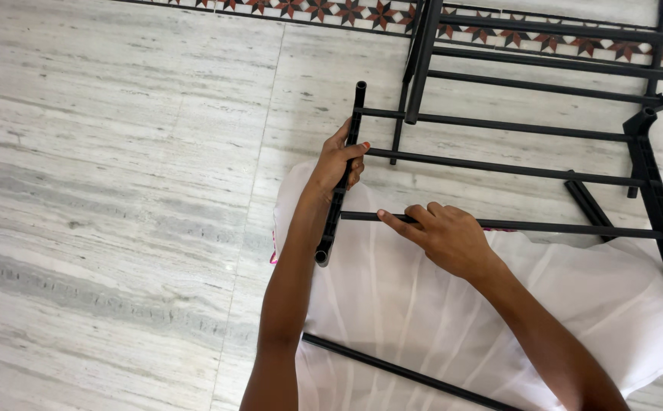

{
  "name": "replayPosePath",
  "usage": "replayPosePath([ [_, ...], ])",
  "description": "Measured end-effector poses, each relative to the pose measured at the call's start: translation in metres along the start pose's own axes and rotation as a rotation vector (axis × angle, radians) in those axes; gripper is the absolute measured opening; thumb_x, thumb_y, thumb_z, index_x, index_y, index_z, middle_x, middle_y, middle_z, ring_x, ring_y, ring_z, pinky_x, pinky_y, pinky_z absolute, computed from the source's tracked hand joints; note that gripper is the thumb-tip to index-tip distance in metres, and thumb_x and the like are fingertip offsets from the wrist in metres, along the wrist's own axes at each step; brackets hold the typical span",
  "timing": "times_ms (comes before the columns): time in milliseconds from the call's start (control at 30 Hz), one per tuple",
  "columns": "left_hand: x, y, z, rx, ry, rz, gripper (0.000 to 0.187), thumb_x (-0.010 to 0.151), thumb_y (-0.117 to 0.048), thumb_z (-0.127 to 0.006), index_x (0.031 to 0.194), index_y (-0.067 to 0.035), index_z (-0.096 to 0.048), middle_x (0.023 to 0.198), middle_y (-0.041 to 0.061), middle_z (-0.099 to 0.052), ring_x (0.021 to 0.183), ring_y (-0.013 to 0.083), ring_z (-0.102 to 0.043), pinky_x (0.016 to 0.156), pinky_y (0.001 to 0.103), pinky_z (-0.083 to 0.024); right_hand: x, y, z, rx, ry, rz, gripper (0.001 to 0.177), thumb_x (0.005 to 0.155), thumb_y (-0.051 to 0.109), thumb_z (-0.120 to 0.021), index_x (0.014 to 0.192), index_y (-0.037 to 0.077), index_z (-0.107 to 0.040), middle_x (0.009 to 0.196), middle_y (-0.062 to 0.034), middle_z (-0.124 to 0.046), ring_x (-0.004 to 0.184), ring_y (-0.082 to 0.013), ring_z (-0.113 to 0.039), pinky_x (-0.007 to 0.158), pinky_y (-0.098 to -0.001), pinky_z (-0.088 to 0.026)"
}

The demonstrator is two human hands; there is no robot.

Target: The person assembles a black metal shelving frame by inserting vertical and horizontal rods into the frame's joints. They then gather loose rods and attach white plastic end caps to the rod ends.

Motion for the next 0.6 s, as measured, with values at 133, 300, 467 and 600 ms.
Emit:
replayPosePath([
  [133, 0.005, 0.005, 0.003, 0.025, -0.023, 0.026, 0.079, 0.093, -0.002, -0.060, 0.163, -0.010, -0.024, 0.053, -0.001, -0.045, 0.036, 0.0088, -0.042, 0.031, 0.026, -0.033, 0.002, -0.003, 0.000, 0.018, -0.034, -0.018, 0.076, 0.082, -0.002, -0.065, 0.147, 0.035, -0.053, 0.096, 0.0052, -0.061, 0.072, -0.0139, -0.056, 0.061, -0.0289, -0.050],
  [300, 0.009, 0.011, 0.005, 0.001, -0.009, 0.036, 0.080, 0.092, -0.003, -0.059, 0.162, -0.012, -0.024, 0.052, -0.002, -0.044, 0.035, 0.0088, -0.042, 0.031, 0.026, -0.032, 0.003, -0.007, -0.001, 0.030, -0.074, -0.034, 0.074, 0.083, -0.001, -0.065, 0.147, 0.036, -0.054, 0.095, 0.0037, -0.062, 0.073, -0.0141, -0.057, 0.062, -0.0299, -0.049],
  [467, 0.011, 0.014, 0.006, 0.020, -0.035, 0.049, 0.079, 0.092, -0.003, -0.060, 0.163, -0.013, -0.025, 0.052, -0.003, -0.043, 0.035, 0.0080, -0.040, 0.031, 0.026, -0.031, 0.008, -0.013, -0.006, 0.041, -0.058, -0.072, 0.071, 0.087, 0.000, -0.065, 0.147, 0.037, -0.054, 0.091, 0.0032, -0.062, 0.071, -0.0136, -0.057, 0.060, -0.0301, -0.047],
  [600, 0.012, 0.015, 0.006, 0.052, -0.038, 0.054, 0.079, 0.093, -0.004, -0.060, 0.162, -0.012, -0.025, 0.052, -0.003, -0.045, 0.035, 0.0084, -0.040, 0.031, 0.026, -0.031, 0.009, -0.016, -0.010, 0.018, -0.064, -0.083, 0.075, 0.084, -0.001, -0.065, 0.147, 0.037, -0.054, 0.092, 0.0027, -0.063, 0.071, -0.0133, -0.057, 0.058, -0.0294, -0.046],
])
Point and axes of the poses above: each hand's wrist, its own x-axis towards the middle knuckle, its own z-axis out of the back of the hand, y = z × x, the point moved 6 cm from there along x, towards the middle knuckle
